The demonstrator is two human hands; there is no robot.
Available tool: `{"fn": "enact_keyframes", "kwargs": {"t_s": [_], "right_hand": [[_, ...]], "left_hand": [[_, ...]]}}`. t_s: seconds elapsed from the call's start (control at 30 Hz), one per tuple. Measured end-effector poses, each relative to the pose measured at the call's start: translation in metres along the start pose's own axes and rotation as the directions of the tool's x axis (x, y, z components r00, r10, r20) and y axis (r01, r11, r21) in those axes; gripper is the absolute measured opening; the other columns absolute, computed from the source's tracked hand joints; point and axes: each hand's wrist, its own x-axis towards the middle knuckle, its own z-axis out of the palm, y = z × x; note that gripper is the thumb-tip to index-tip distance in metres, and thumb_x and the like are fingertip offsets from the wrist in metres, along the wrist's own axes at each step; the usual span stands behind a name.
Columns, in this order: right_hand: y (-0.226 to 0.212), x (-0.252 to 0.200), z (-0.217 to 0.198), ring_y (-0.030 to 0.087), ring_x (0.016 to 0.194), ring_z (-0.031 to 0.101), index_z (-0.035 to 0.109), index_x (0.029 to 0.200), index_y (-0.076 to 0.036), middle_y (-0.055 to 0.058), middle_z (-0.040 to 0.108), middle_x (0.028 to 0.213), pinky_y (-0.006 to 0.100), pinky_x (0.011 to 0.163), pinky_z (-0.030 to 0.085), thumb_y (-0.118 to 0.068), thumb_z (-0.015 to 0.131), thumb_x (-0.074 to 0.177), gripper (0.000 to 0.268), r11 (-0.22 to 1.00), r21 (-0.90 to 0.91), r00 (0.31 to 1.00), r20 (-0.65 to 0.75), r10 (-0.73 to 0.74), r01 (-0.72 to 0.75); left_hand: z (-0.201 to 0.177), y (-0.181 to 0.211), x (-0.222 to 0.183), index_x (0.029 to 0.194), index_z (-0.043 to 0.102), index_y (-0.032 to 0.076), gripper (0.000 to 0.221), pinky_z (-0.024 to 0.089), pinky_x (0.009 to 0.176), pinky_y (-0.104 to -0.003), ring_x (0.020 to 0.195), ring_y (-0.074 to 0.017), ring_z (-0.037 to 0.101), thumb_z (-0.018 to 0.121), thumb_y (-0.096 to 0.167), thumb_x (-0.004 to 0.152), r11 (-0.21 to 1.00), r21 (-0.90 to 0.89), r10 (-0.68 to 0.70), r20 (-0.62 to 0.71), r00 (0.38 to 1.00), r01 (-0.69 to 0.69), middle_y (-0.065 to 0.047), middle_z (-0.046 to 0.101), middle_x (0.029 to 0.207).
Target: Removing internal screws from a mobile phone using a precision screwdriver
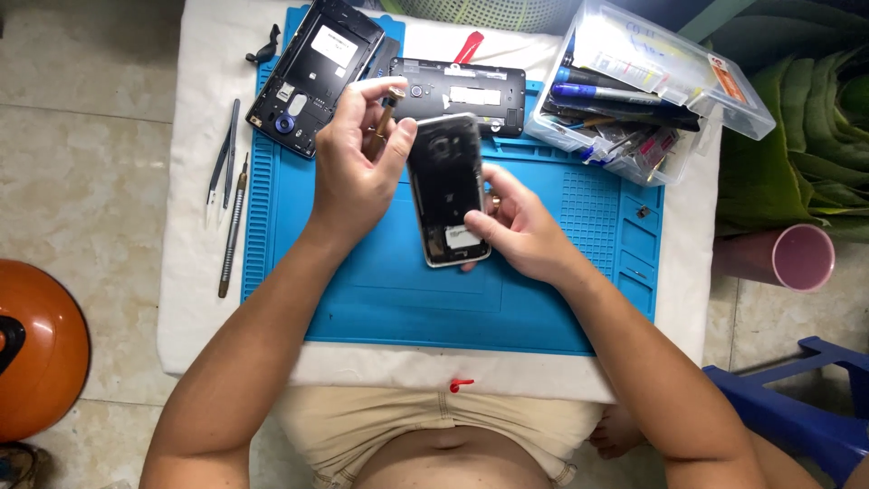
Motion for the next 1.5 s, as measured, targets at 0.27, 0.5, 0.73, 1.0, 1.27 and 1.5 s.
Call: {"fn": "enact_keyframes", "kwargs": {"t_s": [0.27, 0.5, 0.73, 1.0, 1.27, 1.5], "right_hand": [[-0.008, -0.001, 0.005, 0.031, 0.063, 0.075, 0.045, 0.136, 0.001, 0.016, 0.067, 0.091, 0.034, 0.047, 0.065, -0.029, 0.055, 0.103, 0.045, 0.997, -0.066, 0.999, -0.024, -0.044, 0.042], [-0.001, -0.002, 0.009, 0.035, 0.114, 0.069, 0.026, 0.154, -0.007, 0.02, 0.059, 0.126, 0.052, 0.088, 0.069, -0.013, 0.058, 0.104, 0.06, 0.99, 0.038, 0.991, -0.016, -0.134, 0.134], [-0.023, 0.007, 0.016, 0.02, 0.099, 0.068, 0.05, 0.144, -0.002, 0.015, 0.064, 0.111, 0.029, 0.076, 0.07, -0.008, 0.064, 0.101, 0.046, 0.752, -0.616, 0.921, -0.104, -0.375, 0.237], [-0.036, 0.068, -0.004, 0.054, 0.132, 0.047, 0.042, 0.151, -0.003, 0.019, 0.041, 0.159, 0.06, 0.107, 0.046, -0.018, 0.08, 0.091, 0.073, -0.101, -0.989, 0.945, 0.135, -0.297, 0.109], [-0.073, 0.101, -0.001, 0.039, 0.088, 0.064, 0.038, 0.147, -0.011, 0.019, 0.056, 0.125, 0.051, 0.064, 0.056, -0.019, 0.079, 0.088, 0.073, -0.161, -0.987, 1.0, 0.016, -0.012, 0.014], [-0.073, 0.103, 0.0, 0.036, 0.114, 0.058, 0.042, 0.143, -0.02, 0.018, 0.057, 0.122, 0.055, 0.078, 0.054, -0.024, 0.085, 0.08, 0.075, -0.145, -0.989, 0.999, -0.02, -0.032, -0.024]], "left_hand": [[0.001, -0.006, 0.002, 0.129, 0.058, 0.004, 0.05, 0.04, 0.068, -0.02, 0.078, -0.0055, 0.047, 0.065, 0.043, 0.097, 0.971, -0.227, -0.057, 0.108, 0.992, 0.08, 0.0, 0.053, 0.091], [0.01, -0.022, 0.001, 0.13, 0.052, 0.007, 0.051, 0.06, 0.086, -0.023, 0.098, -0.0115, 0.072, 0.081, 0.012, 0.088, 0.862, -0.43, -0.185, 0.228, 0.956, 0.269, -0.008, 0.076, 0.109], [-0.007, -0.024, 0.012, 0.133, 0.05, 0.007, 0.049, 0.033, 0.037, -0.021, 0.055, -0.0057, 0.057, 0.077, 0.008, 0.092, 0.693, -0.661, -0.335, 0.059, 0.94, 0.288, -0.006, 0.075, 0.09], [-0.031, -0.023, 0.021, 0.131, 0.053, 0.004, 0.046, 0.067, 0.093, -0.04, 0.106, -0.0277, 0.076, 0.077, 0.015, 0.093, 0.734, -0.678, -0.265, -0.342, 0.901, -0.041, -0.019, 0.075, 0.117], [-0.038, -0.029, 0.026, 0.129, 0.053, 0.003, 0.04, 0.056, 0.107, -0.04, 0.119, -0.0281, 0.067, 0.075, 0.011, 0.096, 0.733, -0.667, -0.211, -0.412, 0.887, -0.135, -0.019, 0.067, 0.128], [-0.043, -0.025, 0.025, 0.129, 0.053, 0.004, 0.042, 0.056, 0.108, -0.036, 0.119, -0.0262, 0.068, 0.076, 0.016, 0.095, 0.772, -0.623, -0.202, -0.427, 0.881, -0.125, -0.016, 0.069, 0.127]]}}
